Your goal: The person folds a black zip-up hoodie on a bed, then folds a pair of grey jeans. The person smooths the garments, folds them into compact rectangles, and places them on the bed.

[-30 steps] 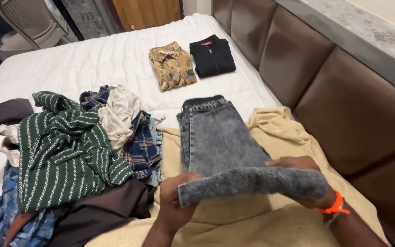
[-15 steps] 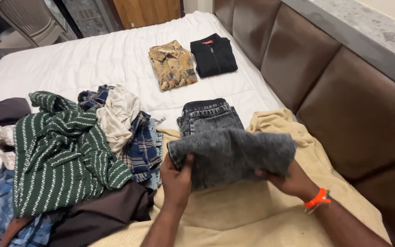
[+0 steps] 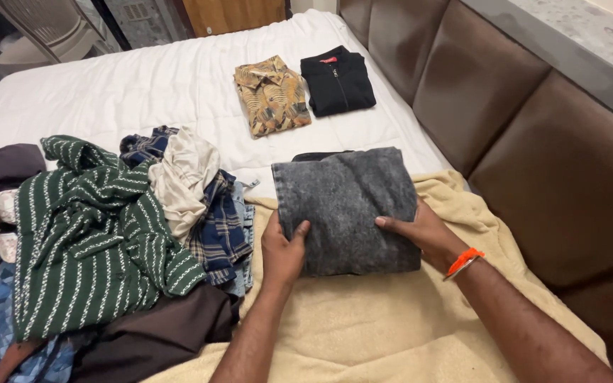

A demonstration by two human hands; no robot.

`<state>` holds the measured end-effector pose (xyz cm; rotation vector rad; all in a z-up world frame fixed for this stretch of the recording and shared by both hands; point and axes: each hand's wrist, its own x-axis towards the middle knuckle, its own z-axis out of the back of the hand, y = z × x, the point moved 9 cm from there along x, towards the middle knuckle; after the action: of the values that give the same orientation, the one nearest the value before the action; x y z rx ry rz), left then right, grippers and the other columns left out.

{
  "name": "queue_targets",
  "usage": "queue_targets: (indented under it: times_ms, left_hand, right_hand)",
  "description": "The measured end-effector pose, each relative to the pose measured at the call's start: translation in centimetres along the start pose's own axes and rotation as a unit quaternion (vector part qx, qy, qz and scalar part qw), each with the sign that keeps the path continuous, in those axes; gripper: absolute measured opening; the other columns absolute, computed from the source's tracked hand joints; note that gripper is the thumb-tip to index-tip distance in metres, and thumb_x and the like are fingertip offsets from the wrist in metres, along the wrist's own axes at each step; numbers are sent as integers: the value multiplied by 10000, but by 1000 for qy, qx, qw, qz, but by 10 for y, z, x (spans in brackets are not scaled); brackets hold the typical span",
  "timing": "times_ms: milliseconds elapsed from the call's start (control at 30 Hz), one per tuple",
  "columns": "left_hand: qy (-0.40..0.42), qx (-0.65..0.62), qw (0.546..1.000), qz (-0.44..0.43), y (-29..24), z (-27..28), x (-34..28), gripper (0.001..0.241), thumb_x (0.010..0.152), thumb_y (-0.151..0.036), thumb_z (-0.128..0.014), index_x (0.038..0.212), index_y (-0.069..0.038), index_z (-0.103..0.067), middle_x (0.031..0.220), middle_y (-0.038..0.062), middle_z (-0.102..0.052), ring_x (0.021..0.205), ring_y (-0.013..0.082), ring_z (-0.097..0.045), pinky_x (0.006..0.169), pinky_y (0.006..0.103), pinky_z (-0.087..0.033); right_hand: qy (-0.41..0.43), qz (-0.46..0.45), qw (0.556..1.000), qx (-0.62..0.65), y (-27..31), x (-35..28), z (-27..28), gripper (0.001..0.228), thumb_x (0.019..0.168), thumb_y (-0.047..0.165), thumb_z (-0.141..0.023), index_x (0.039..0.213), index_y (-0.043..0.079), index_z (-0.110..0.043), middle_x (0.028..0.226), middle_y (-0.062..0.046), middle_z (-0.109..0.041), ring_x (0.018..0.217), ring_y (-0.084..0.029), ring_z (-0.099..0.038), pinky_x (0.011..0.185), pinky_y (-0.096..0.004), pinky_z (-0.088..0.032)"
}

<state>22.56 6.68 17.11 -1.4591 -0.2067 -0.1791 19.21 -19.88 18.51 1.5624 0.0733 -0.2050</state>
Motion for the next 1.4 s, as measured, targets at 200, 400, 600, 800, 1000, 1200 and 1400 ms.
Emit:
queue_targets:
  times_ms: [200, 400, 600, 800, 1000, 1200, 1400]
  left_hand:
    - [-16, -29, 998, -54, -30, 2, 31, 309, 938, -98, -721, 1210, 11, -623, 1083, 127, -771, 1005, 195, -725, 897, 319, -548]
    - [-31, 45, 998, -12, 24, 1, 54, 383, 929, -146, -707, 1262, -3, -584, 1107, 158, -761, 1012, 237, -740, 888, 344, -560]
    - [-39, 144, 989, 20, 83, -4, 51, 468, 904, -154, -751, 1293, 12, -549, 1105, 242, -725, 1018, 340, -699, 866, 398, -539]
    - [-66, 62, 996, -23, 69, 4, 53, 456, 910, -139, -746, 1281, -7, -518, 1081, 199, -766, 997, 276, -757, 854, 358, -569]
    - [-56, 82, 995, 17, 39, 7, 49, 508, 897, -148, -739, 1313, -19, -479, 1054, 201, -775, 971, 271, -770, 847, 367, -582]
    - [-29, 361, 929, -80, 10, -17, 43, 655, 985, -261, -612, 1534, -11, -356, 1560, 249, -390, 1431, 361, -390, 1174, 513, -301]
    - [146, 475, 861, -110, 28, -51, 32, 667, 1052, -446, -449, 1585, -76, -296, 1694, 163, -113, 1563, 323, -81, 1235, 552, -112]
  right_hand:
    - [-54, 113, 992, 8, 23, 32, 7, 718, 822, 259, -784, 1430, 26, -481, 1226, -88, -699, 1076, -184, -686, 921, -351, -585]
    - [-168, -8, 976, -140, -21, 67, 15, 804, 912, 323, -792, 1517, 75, -324, 1161, -190, -706, 1027, -226, -702, 879, -335, -558]
    - [-118, 102, 975, -156, -37, 81, 8, 524, 897, 315, -755, 1278, 10, -565, 1053, -147, -755, 899, -192, -742, 783, -333, -591]
    - [-201, 57, 948, -239, -14, 67, 13, 555, 881, 335, -792, 1268, -3, -585, 872, -167, -743, 741, -272, -711, 681, -405, -565]
    - [-207, 274, 814, -469, 55, 33, -17, 690, 918, 383, -738, 1413, -38, -504, 1441, -241, -562, 1312, -376, -541, 1086, -456, -445]
    - [-88, 367, 736, -563, 33, 24, -80, 702, 978, 491, -545, 1520, 56, -448, 1629, -211, -336, 1520, -380, -240, 1197, -543, -174]
    - [-38, 258, 731, -631, -11, 46, -75, 623, 1022, 543, -429, 1511, 161, -485, 1656, -90, -322, 1561, -324, -189, 1241, -578, -85]
